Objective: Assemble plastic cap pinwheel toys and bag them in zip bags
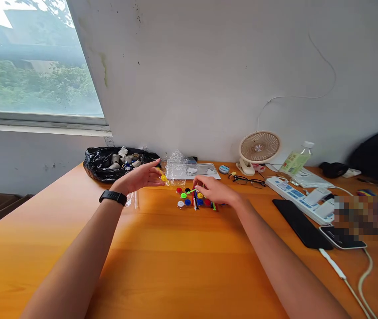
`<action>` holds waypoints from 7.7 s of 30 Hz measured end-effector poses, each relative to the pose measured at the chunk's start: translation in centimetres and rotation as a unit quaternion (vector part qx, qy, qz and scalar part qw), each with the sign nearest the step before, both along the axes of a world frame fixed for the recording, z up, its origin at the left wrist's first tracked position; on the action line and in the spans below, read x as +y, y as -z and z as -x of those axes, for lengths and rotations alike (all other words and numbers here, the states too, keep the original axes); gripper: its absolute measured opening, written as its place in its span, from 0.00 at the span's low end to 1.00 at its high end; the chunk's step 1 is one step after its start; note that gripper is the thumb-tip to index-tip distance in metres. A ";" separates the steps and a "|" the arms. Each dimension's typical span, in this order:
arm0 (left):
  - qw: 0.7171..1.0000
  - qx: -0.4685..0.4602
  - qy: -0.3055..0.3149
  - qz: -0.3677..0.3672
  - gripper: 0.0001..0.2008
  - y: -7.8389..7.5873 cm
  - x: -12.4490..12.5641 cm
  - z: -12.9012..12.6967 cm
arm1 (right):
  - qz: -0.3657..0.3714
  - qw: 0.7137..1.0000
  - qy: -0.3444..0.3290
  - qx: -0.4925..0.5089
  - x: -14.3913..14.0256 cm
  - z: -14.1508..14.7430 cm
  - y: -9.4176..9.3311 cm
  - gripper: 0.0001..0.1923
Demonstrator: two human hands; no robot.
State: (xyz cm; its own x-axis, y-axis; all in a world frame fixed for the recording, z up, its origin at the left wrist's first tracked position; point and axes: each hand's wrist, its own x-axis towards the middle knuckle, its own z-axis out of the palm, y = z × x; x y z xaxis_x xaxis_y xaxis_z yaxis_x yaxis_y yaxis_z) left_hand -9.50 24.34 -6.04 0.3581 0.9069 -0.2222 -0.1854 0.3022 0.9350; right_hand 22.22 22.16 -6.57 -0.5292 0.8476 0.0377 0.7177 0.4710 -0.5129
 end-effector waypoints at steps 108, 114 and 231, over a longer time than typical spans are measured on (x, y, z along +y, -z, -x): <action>0.848 0.180 -0.045 -0.496 0.14 -2.3 -4.0 -9.5 | -0.164 0.982 0.010 0.096 -4.2 0.5 -7.3 0.07; 0.863 0.155 -0.019 -0.480 0.13 -2.4 -3.9 -9.5 | -0.144 0.981 -0.014 0.128 -3.9 0.3 -7.1 0.08; 0.983 -0.168 0.018 -0.071 0.04 -3.5 -2.9 -8.3 | -0.189 0.966 -0.015 0.177 -4.1 2.7 -5.4 0.19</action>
